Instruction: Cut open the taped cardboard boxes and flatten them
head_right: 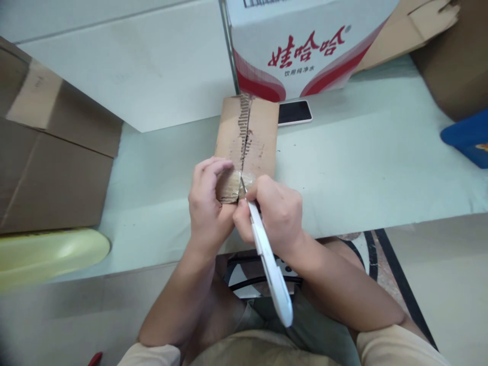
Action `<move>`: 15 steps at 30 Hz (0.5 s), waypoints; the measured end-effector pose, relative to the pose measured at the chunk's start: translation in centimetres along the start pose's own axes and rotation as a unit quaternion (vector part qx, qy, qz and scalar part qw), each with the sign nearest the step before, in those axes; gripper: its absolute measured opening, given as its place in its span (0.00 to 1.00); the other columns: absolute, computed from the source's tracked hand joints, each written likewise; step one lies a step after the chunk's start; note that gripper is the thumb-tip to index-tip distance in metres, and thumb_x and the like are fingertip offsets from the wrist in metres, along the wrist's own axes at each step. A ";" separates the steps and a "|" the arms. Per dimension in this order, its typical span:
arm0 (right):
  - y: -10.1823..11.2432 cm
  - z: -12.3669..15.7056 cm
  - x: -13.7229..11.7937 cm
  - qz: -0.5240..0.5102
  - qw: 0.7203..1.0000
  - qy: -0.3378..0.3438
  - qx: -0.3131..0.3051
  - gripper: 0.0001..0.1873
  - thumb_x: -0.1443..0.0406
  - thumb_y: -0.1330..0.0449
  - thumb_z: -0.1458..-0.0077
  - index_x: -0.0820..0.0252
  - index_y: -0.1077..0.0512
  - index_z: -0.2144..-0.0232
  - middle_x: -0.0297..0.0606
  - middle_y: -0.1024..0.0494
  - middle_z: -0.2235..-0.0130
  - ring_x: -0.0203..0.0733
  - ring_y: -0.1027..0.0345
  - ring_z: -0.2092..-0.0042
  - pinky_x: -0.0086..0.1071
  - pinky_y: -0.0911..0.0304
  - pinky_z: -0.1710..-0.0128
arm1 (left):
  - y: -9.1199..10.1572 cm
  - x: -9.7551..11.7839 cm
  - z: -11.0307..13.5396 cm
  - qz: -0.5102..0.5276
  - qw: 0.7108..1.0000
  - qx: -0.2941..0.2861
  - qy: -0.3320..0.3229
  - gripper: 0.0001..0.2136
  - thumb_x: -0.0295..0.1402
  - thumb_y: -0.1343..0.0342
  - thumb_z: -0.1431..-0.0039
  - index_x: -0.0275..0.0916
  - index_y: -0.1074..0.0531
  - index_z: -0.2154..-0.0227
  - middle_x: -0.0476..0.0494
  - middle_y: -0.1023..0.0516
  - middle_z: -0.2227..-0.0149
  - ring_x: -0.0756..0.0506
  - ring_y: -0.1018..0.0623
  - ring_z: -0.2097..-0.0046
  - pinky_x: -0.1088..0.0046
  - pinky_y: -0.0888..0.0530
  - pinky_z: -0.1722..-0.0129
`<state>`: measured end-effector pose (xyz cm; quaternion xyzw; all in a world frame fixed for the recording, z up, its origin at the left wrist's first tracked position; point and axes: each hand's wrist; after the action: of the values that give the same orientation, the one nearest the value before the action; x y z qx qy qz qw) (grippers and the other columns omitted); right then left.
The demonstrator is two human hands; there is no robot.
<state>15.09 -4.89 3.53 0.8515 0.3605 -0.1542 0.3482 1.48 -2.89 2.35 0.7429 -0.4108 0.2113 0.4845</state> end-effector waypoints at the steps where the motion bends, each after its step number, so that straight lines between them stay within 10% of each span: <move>1: -0.1 0.1 0.0 0.007 1.000 0.010 -0.002 0.09 0.70 0.42 0.50 0.52 0.39 0.70 0.26 0.32 0.78 0.33 0.39 0.79 0.28 0.43 0.79 | 0.0 0.0 0.0 0.000 1.000 -0.001 0.001 0.27 0.19 0.45 0.53 0.45 0.30 0.49 0.40 0.23 0.45 0.38 0.23 0.42 0.57 0.23 0.39; 15: 0.5 -0.2 -0.4 -0.044 0.997 -0.053 -0.019 0.09 0.69 0.42 0.51 0.52 0.40 0.70 0.23 0.35 0.80 0.32 0.42 0.81 0.26 0.43 0.81 | 0.1 0.0 -0.1 -0.001 1.000 0.006 -0.006 0.26 0.18 0.47 0.52 0.44 0.30 0.49 0.40 0.23 0.46 0.39 0.23 0.42 0.57 0.24 0.39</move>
<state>15.22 -5.19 4.13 0.8189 0.3812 -0.2073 0.3756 1.40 -2.84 2.39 0.7476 -0.4115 0.2083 0.4779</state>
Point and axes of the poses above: each hand's wrist, its own z-axis away from the middle knuckle, its own y-axis out of the back of the hand, x = y × z
